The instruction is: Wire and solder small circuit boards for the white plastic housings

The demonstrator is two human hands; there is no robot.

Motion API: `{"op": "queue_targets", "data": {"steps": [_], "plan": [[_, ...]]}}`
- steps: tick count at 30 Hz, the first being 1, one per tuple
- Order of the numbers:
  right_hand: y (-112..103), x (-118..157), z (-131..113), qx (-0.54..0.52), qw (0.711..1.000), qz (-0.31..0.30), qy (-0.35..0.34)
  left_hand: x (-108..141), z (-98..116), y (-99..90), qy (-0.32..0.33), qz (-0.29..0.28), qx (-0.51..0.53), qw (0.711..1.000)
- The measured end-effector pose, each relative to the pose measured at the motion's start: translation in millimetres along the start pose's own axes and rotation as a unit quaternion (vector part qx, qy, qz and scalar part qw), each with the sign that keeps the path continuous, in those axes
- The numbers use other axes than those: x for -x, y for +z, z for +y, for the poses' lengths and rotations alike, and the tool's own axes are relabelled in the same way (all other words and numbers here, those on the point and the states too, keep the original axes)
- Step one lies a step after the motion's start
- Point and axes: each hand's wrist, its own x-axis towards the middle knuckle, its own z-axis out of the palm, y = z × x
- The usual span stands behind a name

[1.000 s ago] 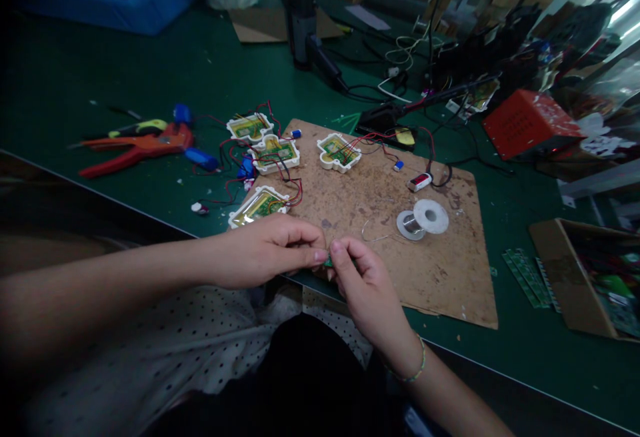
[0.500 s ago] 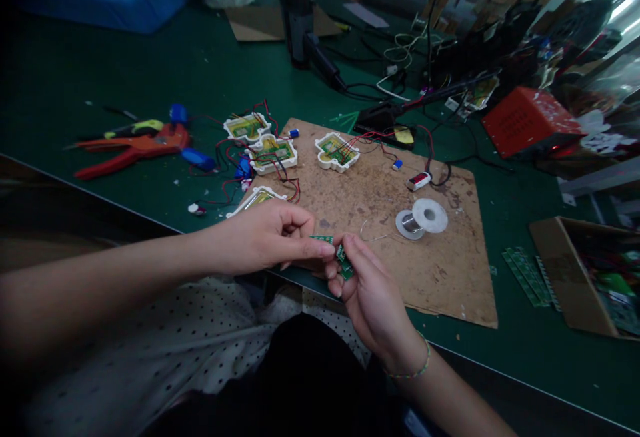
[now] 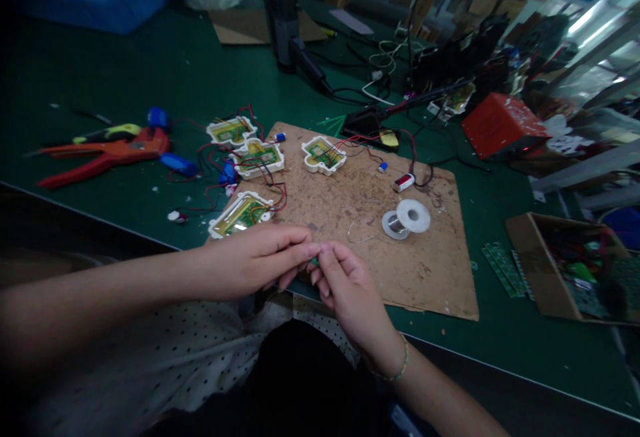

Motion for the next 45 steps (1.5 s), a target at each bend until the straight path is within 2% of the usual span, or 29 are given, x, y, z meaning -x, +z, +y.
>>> {"op": "queue_targets", "data": {"steps": [5,8,10,13,17,20,22,25,32,36,39,42,45], "plan": [[8.2,-0.8,0.6,-0.040,0.998,0.023,-0.039,-3.2,-2.8,14.6,-0.029,0.034,0.133,0.990],[8.3,4.1,-9.2,-0.080,0.995,0.043,-0.030,-5.0,-4.3,21.8,-0.046,0.013,0.197,0.979],[-2.6,14.1,-21.4,-0.108,0.990,0.085,-0.023,-4.7,-2.9,23.1,-0.056,-0.001,0.187,0.981],[-41.6,34.8,-44.1,-0.136,0.971,0.188,-0.053,-1.4,-0.2,19.6,-0.084,0.010,0.151,0.985],[-121.3,52.8,-66.9,-0.128,0.926,0.324,-0.144,5.8,-1.6,9.4,-0.116,0.045,0.133,0.983],[-174.4,55.0,-70.5,-0.097,0.885,0.404,-0.208,9.0,-2.5,3.5,-0.124,0.070,0.134,0.981],[-197.7,54.5,-67.7,-0.072,0.869,0.433,-0.228,9.7,-1.2,1.8,-0.129,0.080,0.134,0.979],[-214.4,54.5,-62.4,-0.040,0.864,0.445,-0.233,10.3,2.6,2.5,-0.134,0.082,0.125,0.980],[-216.9,59.8,-62.5,0.042,0.861,0.447,-0.238,11.3,6.7,7.9,-0.149,0.065,0.082,0.983],[-202.9,58.0,-63.0,0.131,0.847,0.437,-0.271,9.3,9.0,4.5,-0.113,0.095,0.108,0.983],[-180.0,47.2,-63.3,0.211,0.858,0.379,-0.276,8.7,15.2,-4.3,-0.098,0.134,0.098,0.981],[-154.9,26.8,-64.0,0.295,0.880,0.279,-0.248,9.8,22.5,-14.6,-0.103,0.189,0.079,0.973],[-135.9,2.7,-62.8,0.356,0.887,0.197,-0.218,12.6,27.9,-22.1,-0.109,0.240,0.075,0.962]]}}
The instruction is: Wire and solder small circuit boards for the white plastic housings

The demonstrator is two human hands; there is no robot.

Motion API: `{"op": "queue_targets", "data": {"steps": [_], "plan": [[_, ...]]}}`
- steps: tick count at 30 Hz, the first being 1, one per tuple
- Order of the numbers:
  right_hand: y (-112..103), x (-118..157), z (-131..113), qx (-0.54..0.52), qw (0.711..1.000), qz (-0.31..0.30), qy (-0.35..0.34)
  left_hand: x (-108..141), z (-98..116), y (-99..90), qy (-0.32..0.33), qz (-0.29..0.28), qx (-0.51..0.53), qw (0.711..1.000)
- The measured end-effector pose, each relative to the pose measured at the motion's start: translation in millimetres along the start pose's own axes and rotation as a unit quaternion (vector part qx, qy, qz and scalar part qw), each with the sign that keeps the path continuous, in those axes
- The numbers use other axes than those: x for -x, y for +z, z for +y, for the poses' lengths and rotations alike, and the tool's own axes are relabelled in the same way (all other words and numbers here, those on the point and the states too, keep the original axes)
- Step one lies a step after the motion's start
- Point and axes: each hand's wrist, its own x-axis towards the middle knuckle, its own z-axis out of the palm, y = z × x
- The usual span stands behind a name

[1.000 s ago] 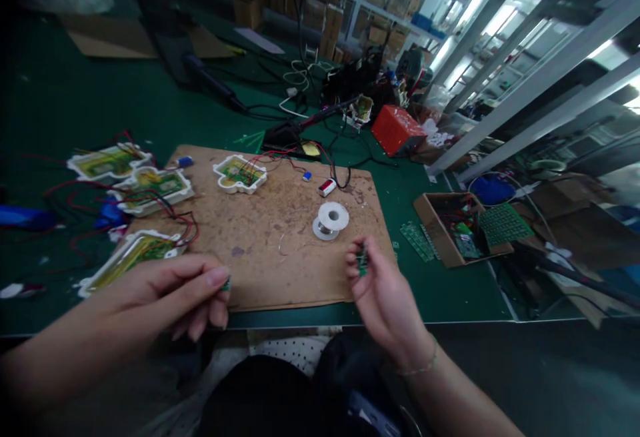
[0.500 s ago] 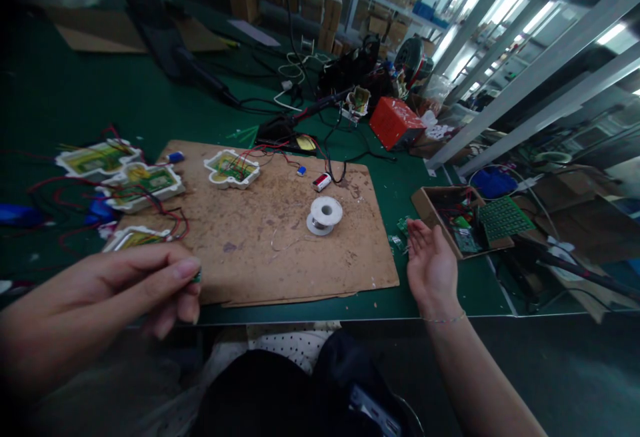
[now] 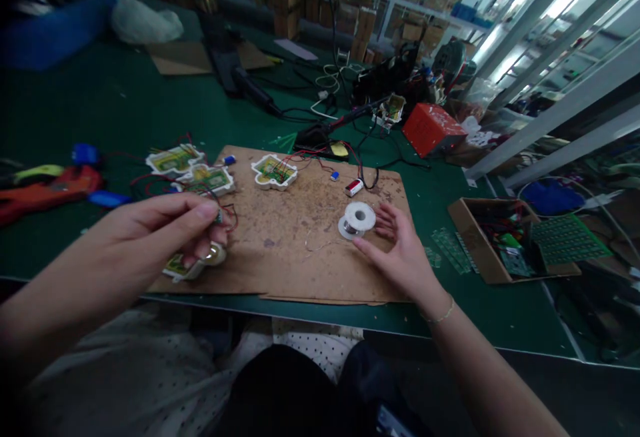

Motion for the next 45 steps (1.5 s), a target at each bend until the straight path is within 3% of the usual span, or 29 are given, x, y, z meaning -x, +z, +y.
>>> {"op": "queue_targets", "data": {"steps": [7,11,14,18,23,30,34,42,45], "plan": [[31.7,-2.8,-20.3,-0.024,0.992,-0.121,-0.006,8.8,-0.1,-13.5,0.055,0.069,0.010,0.996],[48.5,3.0,-39.6,0.026,0.952,-0.293,-0.085,9.9,-6.5,-20.6,0.069,0.091,-0.010,0.993],[72.0,-3.9,-47.1,0.047,0.926,-0.347,-0.145,8.3,-11.6,-21.1,0.067,0.069,-0.012,0.995],[98.6,-21.2,-49.9,0.009,0.916,-0.361,-0.175,8.1,-17.9,-11.0,0.034,0.000,0.065,0.997],[102.0,-32.4,-46.1,-0.027,0.905,-0.393,-0.161,9.6,-30.5,8.4,0.000,-0.049,0.121,0.991],[95.9,-35.6,-30.1,0.002,0.915,-0.363,-0.179,-0.1,-48.1,30.5,0.010,-0.052,0.160,0.986],[92.8,-36.7,-26.1,0.003,0.916,-0.356,-0.186,-6.1,-49.1,37.1,0.040,-0.046,0.131,0.990],[90.4,-36.3,-27.4,0.012,0.911,-0.365,-0.193,-13.4,-42.3,36.1,0.050,-0.039,0.098,0.993],[86.8,-35.4,-32.4,0.047,0.909,-0.339,-0.239,-12.7,-37.4,31.2,0.068,-0.038,0.081,0.994]]}}
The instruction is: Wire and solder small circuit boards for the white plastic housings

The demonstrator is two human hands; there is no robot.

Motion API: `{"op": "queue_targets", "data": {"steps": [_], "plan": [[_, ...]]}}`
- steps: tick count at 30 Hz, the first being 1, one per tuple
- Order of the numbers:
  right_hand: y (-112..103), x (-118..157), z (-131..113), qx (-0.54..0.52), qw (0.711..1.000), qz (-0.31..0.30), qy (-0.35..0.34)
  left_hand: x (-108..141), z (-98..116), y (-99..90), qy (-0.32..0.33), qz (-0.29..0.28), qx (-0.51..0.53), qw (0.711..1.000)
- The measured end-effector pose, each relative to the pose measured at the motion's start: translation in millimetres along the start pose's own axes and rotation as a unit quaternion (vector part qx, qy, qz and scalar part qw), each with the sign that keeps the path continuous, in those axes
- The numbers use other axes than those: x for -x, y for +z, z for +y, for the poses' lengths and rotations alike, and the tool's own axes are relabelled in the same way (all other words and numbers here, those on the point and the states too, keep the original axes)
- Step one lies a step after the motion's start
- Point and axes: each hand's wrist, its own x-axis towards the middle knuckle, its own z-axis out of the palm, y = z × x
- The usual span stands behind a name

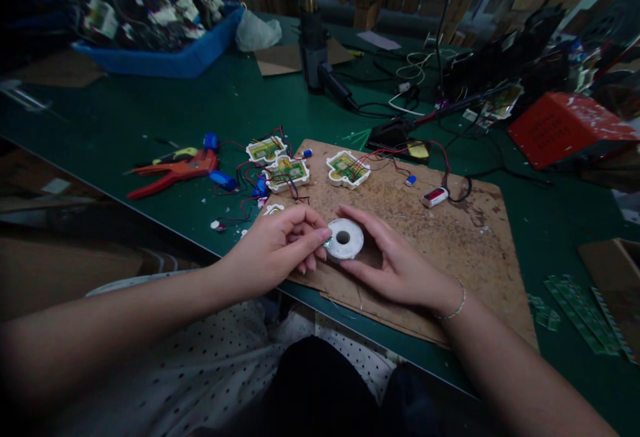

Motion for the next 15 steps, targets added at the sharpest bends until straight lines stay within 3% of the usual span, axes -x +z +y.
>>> {"op": "queue_targets", "data": {"steps": [5,8,12,15], "plan": [[-1.3,0.4,-17.7,0.044,0.991,0.096,-0.083,5.4,13.4,-7.2,0.047,-0.015,-0.030,0.998],[4.3,-0.1,-26.3,0.040,0.987,0.099,-0.121,8.0,18.9,-9.3,0.048,-0.036,0.032,0.998],[10.2,1.1,-31.1,0.025,0.987,0.111,-0.112,6.5,21.1,-11.0,0.018,-0.078,0.113,0.990],[11.5,2.5,-32.7,0.024,0.986,0.127,-0.109,3.3,20.9,-10.5,0.006,-0.071,0.133,0.989]]}}
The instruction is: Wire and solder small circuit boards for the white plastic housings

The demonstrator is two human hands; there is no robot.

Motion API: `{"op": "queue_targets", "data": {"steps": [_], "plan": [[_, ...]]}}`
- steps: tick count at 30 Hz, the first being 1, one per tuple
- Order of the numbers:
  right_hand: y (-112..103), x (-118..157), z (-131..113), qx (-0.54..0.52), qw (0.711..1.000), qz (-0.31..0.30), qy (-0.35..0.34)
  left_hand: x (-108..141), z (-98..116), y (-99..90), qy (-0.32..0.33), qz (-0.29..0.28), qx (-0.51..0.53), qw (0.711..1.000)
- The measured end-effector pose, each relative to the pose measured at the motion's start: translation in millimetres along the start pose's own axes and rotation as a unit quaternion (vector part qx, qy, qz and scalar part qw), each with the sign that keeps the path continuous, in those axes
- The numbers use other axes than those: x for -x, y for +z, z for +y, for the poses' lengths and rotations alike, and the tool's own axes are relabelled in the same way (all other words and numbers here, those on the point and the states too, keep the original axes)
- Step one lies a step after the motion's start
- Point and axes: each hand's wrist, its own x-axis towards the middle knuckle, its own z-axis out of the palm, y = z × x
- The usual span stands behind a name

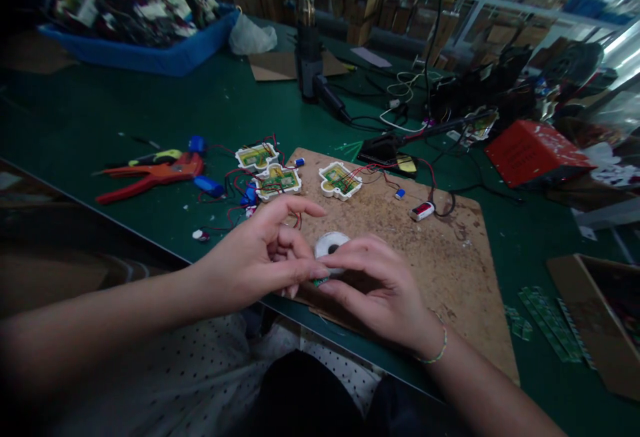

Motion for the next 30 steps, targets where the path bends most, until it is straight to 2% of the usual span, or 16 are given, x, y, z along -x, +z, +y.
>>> {"op": "queue_targets", "data": {"steps": [5,9,13,17,22,28,30], "plan": [[3.8,0.5,0.4,0.011,0.998,0.065,0.016,-7.0,-3.2,2.3,-0.010,0.055,-0.015,0.998],[6.8,-0.5,2.0,0.098,0.986,0.131,0.041,-11.7,-3.6,-3.2,0.006,0.095,-0.061,0.994],[9.3,-3.6,1.7,0.154,0.981,0.105,0.052,-10.3,2.5,-12.3,0.050,0.140,-0.080,0.986],[12.5,-5.6,1.6,0.164,0.979,0.082,0.083,-3.5,8.6,-15.4,0.063,0.153,-0.103,0.981],[11.1,-4.0,2.8,0.175,0.979,0.065,0.086,7.7,14.4,-21.4,0.080,0.164,-0.164,0.969],[5.5,-3.1,5.0,0.168,0.980,0.037,0.095,19.3,21.9,-47.9,0.107,0.252,-0.239,0.932],[5.5,-2.7,6.1,0.158,0.982,0.024,0.098,22.4,21.4,-58.4,0.096,0.258,-0.292,0.916]]}}
